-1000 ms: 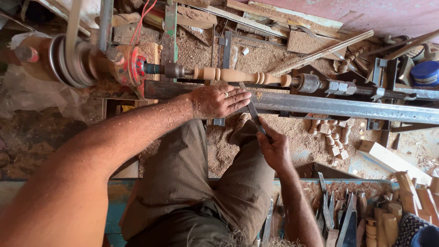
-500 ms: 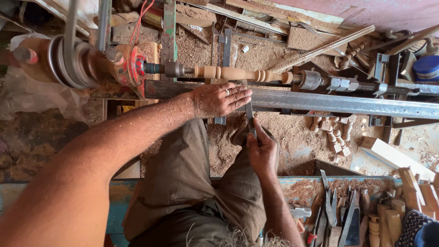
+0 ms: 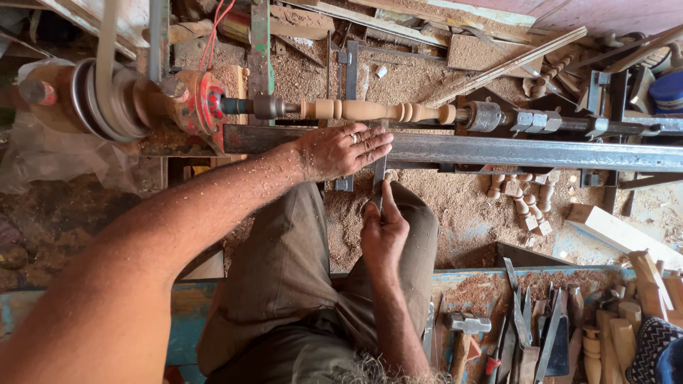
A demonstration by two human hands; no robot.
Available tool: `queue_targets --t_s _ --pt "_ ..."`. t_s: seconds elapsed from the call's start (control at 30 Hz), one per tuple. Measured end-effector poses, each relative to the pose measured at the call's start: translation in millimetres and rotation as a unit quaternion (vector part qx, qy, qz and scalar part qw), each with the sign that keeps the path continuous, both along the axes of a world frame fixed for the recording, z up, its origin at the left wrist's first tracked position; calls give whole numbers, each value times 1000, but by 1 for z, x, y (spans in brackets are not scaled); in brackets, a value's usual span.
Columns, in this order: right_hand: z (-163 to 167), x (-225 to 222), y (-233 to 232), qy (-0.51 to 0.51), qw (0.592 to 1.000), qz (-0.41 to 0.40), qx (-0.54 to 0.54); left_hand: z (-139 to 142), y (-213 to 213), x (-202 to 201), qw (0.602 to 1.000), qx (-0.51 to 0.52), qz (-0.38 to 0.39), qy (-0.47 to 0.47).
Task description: The person shapes a rotating wooden spindle on a lathe using a chisel and a file. They repeatedly apply the tools to carve and smooth the wood, generating shavings, and occasionally switch between tools to refine the profile.
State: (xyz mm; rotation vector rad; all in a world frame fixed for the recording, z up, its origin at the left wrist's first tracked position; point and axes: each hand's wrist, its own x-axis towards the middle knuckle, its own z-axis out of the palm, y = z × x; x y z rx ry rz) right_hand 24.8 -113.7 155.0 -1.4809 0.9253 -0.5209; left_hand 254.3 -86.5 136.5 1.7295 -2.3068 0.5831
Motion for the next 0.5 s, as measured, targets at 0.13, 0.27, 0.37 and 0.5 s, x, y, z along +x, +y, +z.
queue_targets --t_s 0.13,0.27,0.37,0.5 --pt "-8 7 17 -28 998 -37 39 -5 -1 -1 1000 -1 4 -5" --pt "-9 -8 -1 62 996 25 -56 -8 5 1 996 -68 -15 -63" --pt "0 -29 -41 99 976 129 -142 -8 11 0 995 -80 -30 -56" --pt "13 -38 -77 137 963 198 -121 -7 13 -3 995 -88 -29 -41"
